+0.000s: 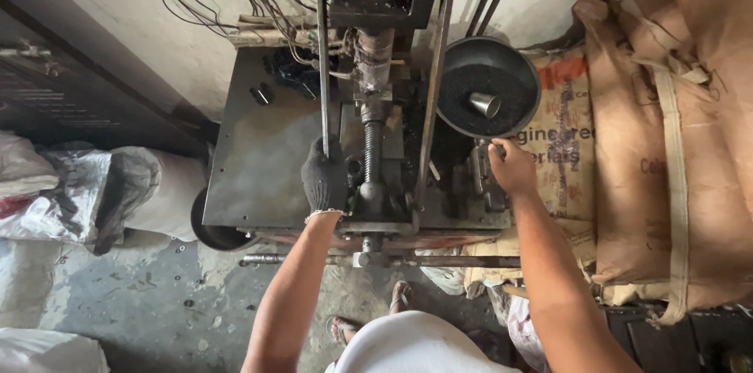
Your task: The person operates a manual press machine by placing small metal pieces into the die, pulling a lever to activate the press, and removing the formed parts. The person repeats this cycle continuously, handling the metal pieces and operating the lever with both hands.
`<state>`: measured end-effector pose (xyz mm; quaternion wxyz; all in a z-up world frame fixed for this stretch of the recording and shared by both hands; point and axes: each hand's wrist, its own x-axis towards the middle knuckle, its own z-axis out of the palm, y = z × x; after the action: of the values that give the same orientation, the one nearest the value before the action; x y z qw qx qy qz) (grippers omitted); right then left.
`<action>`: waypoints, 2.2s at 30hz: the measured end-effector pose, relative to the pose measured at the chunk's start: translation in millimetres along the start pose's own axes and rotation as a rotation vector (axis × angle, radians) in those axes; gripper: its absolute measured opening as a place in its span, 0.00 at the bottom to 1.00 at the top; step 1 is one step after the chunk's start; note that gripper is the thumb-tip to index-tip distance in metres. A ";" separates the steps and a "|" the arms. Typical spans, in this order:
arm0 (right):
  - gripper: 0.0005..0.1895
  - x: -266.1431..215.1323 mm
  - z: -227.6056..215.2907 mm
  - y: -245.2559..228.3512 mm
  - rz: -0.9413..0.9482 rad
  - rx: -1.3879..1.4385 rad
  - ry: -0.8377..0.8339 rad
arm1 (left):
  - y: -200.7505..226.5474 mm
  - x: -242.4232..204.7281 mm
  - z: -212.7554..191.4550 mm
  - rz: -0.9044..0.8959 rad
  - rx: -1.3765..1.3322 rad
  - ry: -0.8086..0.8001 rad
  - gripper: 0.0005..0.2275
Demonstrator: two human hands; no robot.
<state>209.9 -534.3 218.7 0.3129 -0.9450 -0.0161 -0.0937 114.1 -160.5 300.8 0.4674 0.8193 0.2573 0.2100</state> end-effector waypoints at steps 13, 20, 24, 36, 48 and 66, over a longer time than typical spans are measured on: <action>0.20 -2.3 -3.9 -3.4 0.017 0.018 0.014 | -6.6 2.2 4.6 -0.045 -0.009 -0.020 0.16; 0.18 -6.0 -1.3 -4.8 0.014 0.065 0.080 | -10.8 4.3 5.1 -0.042 -0.026 -0.023 0.16; 0.17 -6.1 -1.4 -5.4 0.011 0.100 0.088 | -8.9 2.7 4.6 -0.047 -0.043 -0.015 0.17; 0.16 -5.6 -1.4 0.6 -0.035 0.039 0.087 | -5.3 1.7 1.6 -0.046 -0.051 -0.047 0.16; 0.15 -4.2 -4.6 -2.5 0.024 0.069 0.054 | -3.9 2.4 1.2 -0.045 -0.072 -0.059 0.16; 0.17 -3.4 -4.3 -1.0 -0.126 0.022 0.143 | -2.9 3.0 -0.5 -0.068 -0.075 -0.079 0.18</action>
<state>205.7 -536.0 222.0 0.3170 -0.9296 -0.0544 -0.1801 115.6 -157.1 298.8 0.5143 0.7997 0.2584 0.1708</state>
